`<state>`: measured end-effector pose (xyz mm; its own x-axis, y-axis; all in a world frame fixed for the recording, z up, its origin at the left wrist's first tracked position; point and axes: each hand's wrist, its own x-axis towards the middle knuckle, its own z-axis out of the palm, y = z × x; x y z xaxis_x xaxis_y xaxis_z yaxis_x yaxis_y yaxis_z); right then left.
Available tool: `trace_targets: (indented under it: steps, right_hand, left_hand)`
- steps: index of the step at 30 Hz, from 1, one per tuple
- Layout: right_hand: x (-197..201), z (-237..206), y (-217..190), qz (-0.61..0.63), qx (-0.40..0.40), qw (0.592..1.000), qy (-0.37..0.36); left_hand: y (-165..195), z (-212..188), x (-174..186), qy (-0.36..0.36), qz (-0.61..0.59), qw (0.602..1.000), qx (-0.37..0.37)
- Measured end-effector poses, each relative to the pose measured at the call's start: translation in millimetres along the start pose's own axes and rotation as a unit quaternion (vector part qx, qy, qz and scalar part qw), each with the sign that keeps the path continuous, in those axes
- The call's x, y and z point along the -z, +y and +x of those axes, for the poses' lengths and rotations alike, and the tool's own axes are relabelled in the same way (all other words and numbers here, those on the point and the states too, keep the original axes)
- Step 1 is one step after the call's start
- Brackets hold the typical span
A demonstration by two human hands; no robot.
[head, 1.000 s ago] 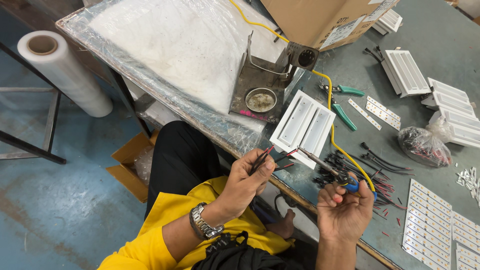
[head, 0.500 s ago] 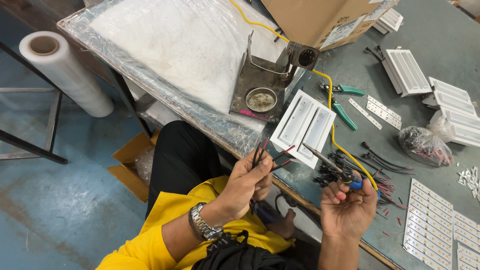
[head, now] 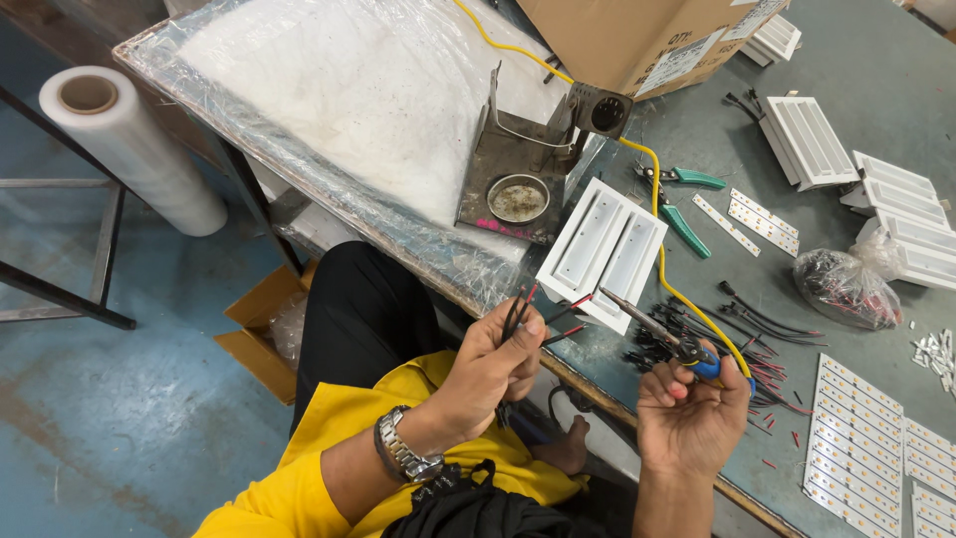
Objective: The person strips the ends of black and red wires, applies flux from a small metal tin, and solders the exposed ends using a soldering iron. The person then places the finished wires on the table.
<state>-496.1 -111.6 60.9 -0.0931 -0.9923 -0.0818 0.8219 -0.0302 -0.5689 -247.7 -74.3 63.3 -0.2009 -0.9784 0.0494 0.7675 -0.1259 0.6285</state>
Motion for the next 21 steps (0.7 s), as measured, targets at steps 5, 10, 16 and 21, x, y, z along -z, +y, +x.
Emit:
trace_targets:
  steps: [5, 10, 16, 21]
  right_hand:
    - [-0.9, -0.8, 0.5, -0.002, -0.001, 1.0, 0.018]
    - [-1.2, -3.2, 1.1, 0.006, -0.01, 1.0, 0.017]
    - [-1.8, -3.1, 2.3, 0.003, -0.004, 1.0, 0.027]
    - [-1.9, -3.9, 2.5, 0.005, -0.006, 1.0, 0.019]
  left_hand:
    - [-2.4, -1.6, -0.4, -0.016, 0.032, 0.998, -0.051]
    - [-3.7, -0.9, -1.0, -0.014, 0.044, 0.998, -0.052]
    - [-5.2, 3.2, -0.2, -0.007, 0.037, 0.999, -0.036]
    - [-5.3, 3.6, 1.3, -0.019, 0.015, 1.0, -0.018]
